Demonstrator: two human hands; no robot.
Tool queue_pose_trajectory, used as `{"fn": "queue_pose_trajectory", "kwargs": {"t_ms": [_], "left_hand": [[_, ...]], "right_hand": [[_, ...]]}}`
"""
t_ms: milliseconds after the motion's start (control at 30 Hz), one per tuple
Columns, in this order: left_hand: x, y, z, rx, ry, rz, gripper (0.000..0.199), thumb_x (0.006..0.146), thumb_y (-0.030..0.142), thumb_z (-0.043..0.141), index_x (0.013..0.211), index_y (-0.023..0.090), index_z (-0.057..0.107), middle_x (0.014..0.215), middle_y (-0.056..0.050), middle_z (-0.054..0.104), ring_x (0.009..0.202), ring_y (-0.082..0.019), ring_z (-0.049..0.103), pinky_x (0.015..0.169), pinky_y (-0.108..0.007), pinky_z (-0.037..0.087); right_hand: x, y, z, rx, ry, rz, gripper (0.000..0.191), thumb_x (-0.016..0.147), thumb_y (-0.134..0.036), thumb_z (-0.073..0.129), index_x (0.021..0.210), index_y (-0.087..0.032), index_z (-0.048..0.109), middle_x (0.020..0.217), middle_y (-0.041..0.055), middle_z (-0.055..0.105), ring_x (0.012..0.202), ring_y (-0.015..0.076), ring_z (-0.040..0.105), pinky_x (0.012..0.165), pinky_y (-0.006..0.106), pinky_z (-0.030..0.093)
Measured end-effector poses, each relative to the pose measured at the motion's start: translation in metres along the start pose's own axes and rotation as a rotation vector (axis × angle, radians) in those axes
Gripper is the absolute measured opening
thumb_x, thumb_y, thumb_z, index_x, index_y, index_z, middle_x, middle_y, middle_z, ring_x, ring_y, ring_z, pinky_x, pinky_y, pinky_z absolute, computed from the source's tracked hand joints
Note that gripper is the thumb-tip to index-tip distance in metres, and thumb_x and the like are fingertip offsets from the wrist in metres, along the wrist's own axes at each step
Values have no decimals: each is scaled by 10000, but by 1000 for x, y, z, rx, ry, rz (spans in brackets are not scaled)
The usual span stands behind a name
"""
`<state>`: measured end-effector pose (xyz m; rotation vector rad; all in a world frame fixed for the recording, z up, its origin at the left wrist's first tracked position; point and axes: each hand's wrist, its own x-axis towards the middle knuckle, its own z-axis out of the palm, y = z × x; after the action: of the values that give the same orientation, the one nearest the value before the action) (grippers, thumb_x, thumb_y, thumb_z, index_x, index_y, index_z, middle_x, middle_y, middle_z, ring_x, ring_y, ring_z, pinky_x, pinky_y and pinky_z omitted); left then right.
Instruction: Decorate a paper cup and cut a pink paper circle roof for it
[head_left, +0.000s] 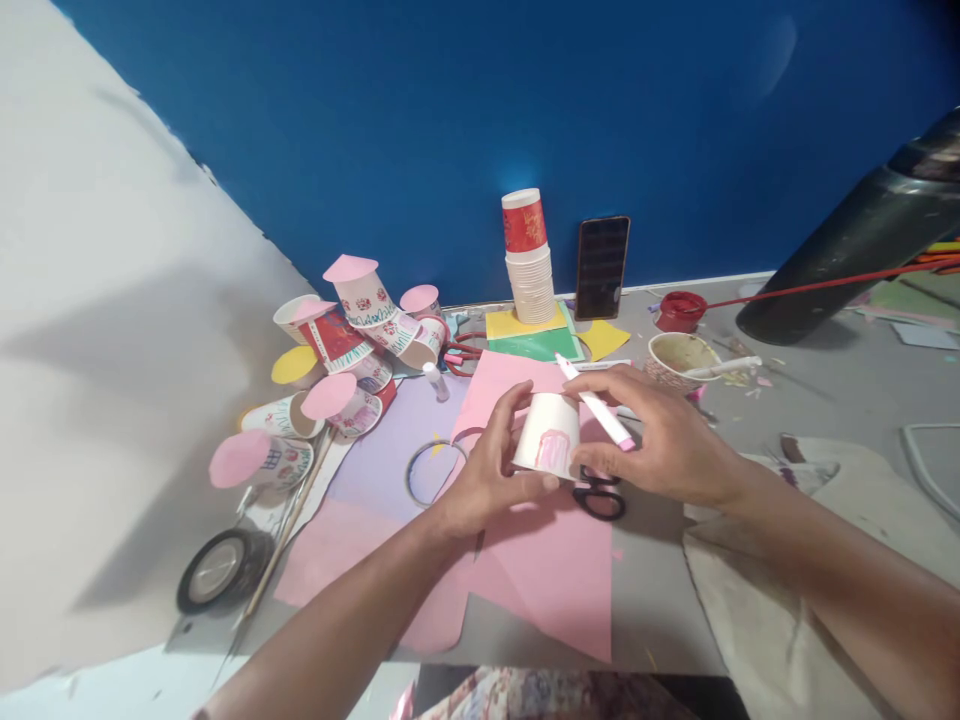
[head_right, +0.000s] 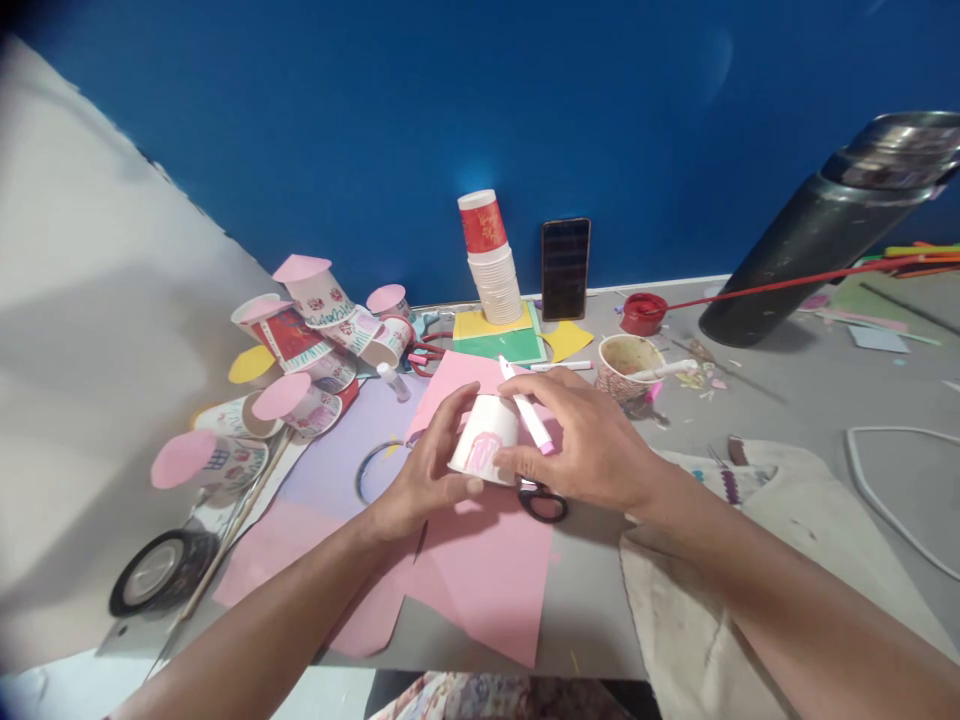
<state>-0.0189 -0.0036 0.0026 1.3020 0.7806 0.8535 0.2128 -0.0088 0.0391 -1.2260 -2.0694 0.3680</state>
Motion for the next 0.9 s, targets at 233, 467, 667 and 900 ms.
{"fn": "queue_pose_trajectory", "kwargs": {"t_ms": [233,467,667,900], "left_hand": [[3,-2,1,-375,154,-62,777,720,325,831,1414,322,482,1347,-80,569,954,-234,682,679,-349,619],[10,2,-3,-532,195,-132,567,725,362,707,1265,199,651,1068,-83,735,843,-235,672,600,-293,514],[12,-1,1,-538,201,-149,438,793,368,694,1201,208,680,1039,-68,736,836,-227,667,598,-296,522],[8,-4,10,-276,324,-53,444,971,617,609,1121,199,628,1043,-72,731,914,-214,702,842,-374,573]], "right_hand": [[-1,0,-1,50,236,-60,149,952,-290,689,1099,-261,692,1046,52,813,907,251,770,835,393,587],[-1,-1,-2,131,252,88,219,917,-280,732,1133,-279,693,1089,49,820,946,259,767,772,371,602],[0,2,-1,171,219,103,190,910,-244,731,1091,-276,684,956,20,797,820,218,746,734,347,594],[-2,0,6,-19,359,-42,145,918,-220,722,1044,-280,682,885,26,776,787,239,716,719,385,568]]}}
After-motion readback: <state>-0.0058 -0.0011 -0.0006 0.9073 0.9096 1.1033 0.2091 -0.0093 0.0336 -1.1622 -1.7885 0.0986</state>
